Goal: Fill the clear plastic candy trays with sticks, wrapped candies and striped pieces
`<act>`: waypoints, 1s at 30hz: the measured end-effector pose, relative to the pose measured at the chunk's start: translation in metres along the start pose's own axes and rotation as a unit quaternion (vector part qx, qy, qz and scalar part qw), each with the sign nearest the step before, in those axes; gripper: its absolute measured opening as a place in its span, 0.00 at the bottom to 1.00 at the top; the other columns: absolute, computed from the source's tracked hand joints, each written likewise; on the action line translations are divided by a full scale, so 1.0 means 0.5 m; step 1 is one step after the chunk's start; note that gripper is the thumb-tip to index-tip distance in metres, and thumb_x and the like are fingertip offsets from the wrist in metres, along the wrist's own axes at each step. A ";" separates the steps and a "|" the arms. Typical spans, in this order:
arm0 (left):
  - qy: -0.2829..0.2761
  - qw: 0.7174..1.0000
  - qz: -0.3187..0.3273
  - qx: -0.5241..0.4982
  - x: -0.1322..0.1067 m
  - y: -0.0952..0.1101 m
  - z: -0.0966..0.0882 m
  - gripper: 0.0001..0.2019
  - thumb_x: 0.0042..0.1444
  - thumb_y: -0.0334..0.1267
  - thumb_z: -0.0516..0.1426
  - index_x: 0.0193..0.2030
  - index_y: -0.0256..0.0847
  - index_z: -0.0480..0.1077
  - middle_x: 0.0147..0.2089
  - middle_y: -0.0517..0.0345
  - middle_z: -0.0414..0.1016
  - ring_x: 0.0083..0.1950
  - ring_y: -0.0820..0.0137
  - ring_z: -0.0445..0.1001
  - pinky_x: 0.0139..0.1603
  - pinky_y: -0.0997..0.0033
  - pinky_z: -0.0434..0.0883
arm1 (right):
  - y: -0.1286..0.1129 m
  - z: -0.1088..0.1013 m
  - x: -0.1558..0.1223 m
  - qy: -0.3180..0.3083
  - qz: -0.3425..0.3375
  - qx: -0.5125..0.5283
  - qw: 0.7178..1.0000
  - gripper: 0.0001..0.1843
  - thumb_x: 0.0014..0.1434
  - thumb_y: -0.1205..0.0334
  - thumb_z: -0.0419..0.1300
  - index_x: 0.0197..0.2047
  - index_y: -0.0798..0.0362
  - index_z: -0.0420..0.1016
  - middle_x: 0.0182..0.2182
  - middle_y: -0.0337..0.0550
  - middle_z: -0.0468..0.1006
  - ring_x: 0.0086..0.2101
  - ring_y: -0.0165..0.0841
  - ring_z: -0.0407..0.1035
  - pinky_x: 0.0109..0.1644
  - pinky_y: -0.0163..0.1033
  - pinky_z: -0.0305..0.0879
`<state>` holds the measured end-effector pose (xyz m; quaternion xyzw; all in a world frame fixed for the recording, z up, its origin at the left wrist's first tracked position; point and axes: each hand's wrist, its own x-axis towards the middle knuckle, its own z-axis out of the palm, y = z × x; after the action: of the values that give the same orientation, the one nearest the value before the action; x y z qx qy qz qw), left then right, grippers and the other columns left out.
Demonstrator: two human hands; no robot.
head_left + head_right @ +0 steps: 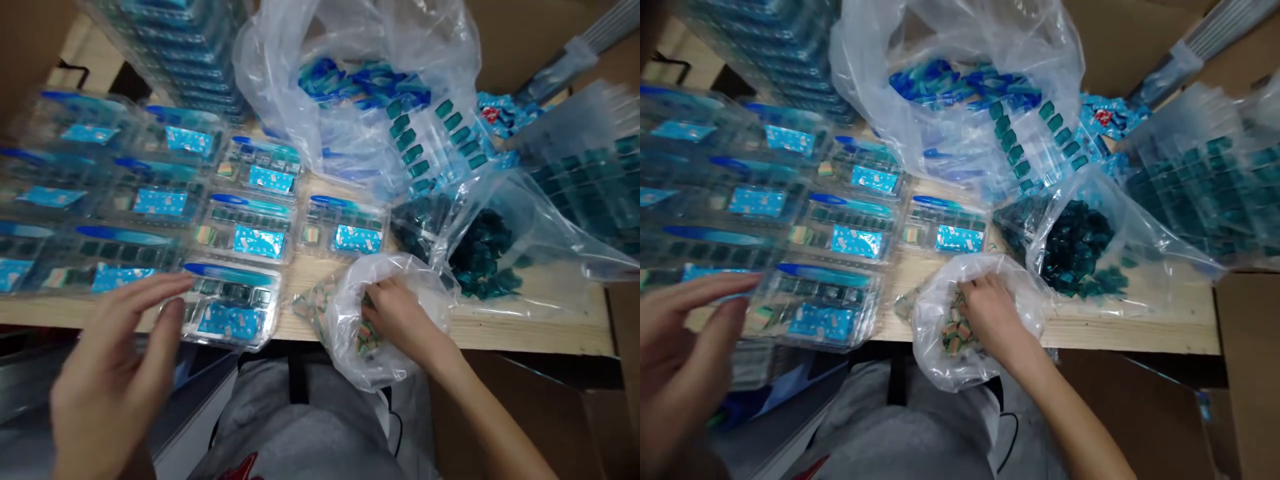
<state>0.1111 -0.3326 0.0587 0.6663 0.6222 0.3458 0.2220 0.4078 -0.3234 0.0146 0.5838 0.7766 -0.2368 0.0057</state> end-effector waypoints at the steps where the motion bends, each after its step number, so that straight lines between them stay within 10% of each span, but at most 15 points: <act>1: -0.006 1.000 0.020 -0.009 0.001 0.024 0.015 0.10 0.64 0.34 0.55 0.49 0.50 0.72 0.51 0.61 0.74 0.56 0.59 0.71 0.62 0.53 0.63 | 0.000 -0.001 0.001 0.002 -0.003 0.006 1.000 0.13 0.57 0.78 0.61 0.44 0.57 0.77 0.46 0.57 0.78 0.48 0.51 0.72 0.52 0.53 0.70; 8: -0.198 0.963 0.166 -0.079 0.014 0.132 0.090 0.17 0.64 0.22 0.51 0.51 0.47 0.70 0.49 0.63 0.75 0.54 0.74 0.71 0.57 0.75 0.68 | 0.008 0.011 -0.003 0.023 -0.005 0.056 0.998 0.18 0.55 0.81 0.58 0.47 0.55 0.75 0.48 0.56 0.77 0.49 0.49 0.71 0.50 0.49 0.70; 20: -0.212 0.957 0.140 -0.137 0.033 0.144 0.131 0.16 0.65 0.22 0.52 0.50 0.47 0.71 0.47 0.67 0.75 0.51 0.83 0.72 0.54 0.89 0.67 | 0.016 -0.025 -0.042 0.073 -0.064 0.203 0.974 0.09 0.62 0.78 0.59 0.36 0.55 0.75 0.36 0.44 0.77 0.38 0.37 0.73 0.43 0.40 0.68; 24: -0.228 0.950 0.140 -0.160 0.039 0.161 0.153 0.15 0.65 0.24 0.53 0.51 0.49 0.71 0.47 0.67 0.75 0.51 0.82 0.74 0.53 0.88 0.68 | 0.016 -0.048 -0.092 0.154 -0.029 0.405 0.901 0.07 0.65 0.72 0.62 0.37 0.51 0.78 0.33 0.36 0.77 0.35 0.30 0.72 0.38 0.33 0.66; 30: -0.306 0.920 0.180 -0.163 0.039 0.192 0.188 0.14 0.64 0.30 0.58 0.55 0.48 0.70 0.52 0.60 0.76 0.56 0.73 0.73 0.57 0.76 0.71 | 0.005 -0.052 -0.119 0.207 0.043 0.685 0.698 0.07 0.58 0.68 0.69 0.37 0.44 0.83 0.30 0.33 0.81 0.29 0.25 0.73 0.33 0.26 0.70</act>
<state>0.2450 -0.3128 0.0699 0.7950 0.3281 0.2562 0.4411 0.4362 -0.3669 0.0539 0.4937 0.3556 -0.5760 -0.5460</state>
